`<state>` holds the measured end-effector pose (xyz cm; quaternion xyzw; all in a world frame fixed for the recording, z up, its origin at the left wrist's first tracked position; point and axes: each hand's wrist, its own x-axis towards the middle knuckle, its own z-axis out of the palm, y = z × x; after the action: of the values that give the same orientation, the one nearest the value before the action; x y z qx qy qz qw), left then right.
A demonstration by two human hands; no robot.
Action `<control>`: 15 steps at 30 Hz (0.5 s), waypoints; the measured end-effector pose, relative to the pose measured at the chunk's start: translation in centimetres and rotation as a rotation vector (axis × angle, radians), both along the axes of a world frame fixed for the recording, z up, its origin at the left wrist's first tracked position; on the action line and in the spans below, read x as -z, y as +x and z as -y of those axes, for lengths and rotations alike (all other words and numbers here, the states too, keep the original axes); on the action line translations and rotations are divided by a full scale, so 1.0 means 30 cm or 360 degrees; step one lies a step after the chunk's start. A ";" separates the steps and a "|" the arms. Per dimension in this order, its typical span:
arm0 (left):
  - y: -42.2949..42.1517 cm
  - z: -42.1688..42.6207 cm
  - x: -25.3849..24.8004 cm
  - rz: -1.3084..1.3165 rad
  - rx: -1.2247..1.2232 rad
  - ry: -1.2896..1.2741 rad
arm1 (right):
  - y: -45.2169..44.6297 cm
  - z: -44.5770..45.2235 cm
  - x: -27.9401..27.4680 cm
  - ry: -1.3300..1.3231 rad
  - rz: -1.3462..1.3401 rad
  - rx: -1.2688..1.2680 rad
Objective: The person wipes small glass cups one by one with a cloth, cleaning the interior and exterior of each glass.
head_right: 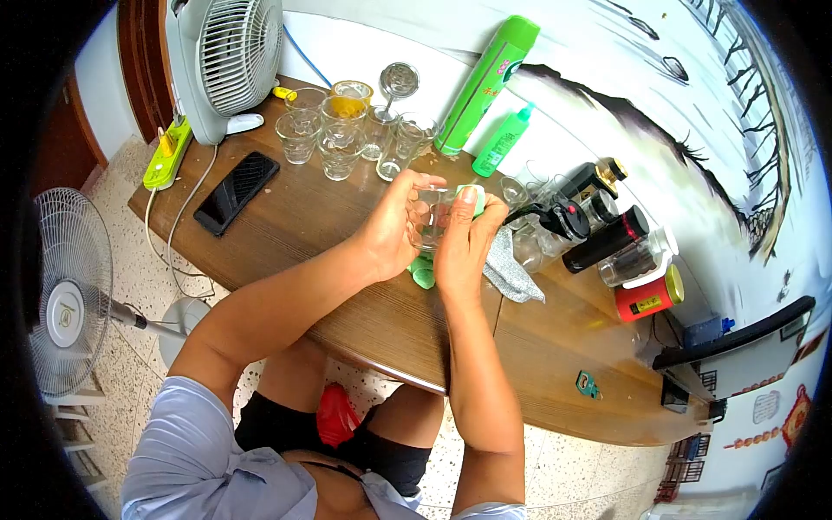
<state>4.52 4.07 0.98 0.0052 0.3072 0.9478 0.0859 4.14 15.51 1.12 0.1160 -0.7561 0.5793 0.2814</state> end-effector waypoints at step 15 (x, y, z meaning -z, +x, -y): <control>-0.081 0.015 0.054 0.0124 -0.0204 -0.0224 | 0.017 0.008 0.022 0.0924 -0.0743 0.0159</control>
<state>2.10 3.62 -0.64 -0.0573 0.3691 0.9269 0.0370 4.65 15.29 0.46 0.2828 -0.8092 0.2843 0.4293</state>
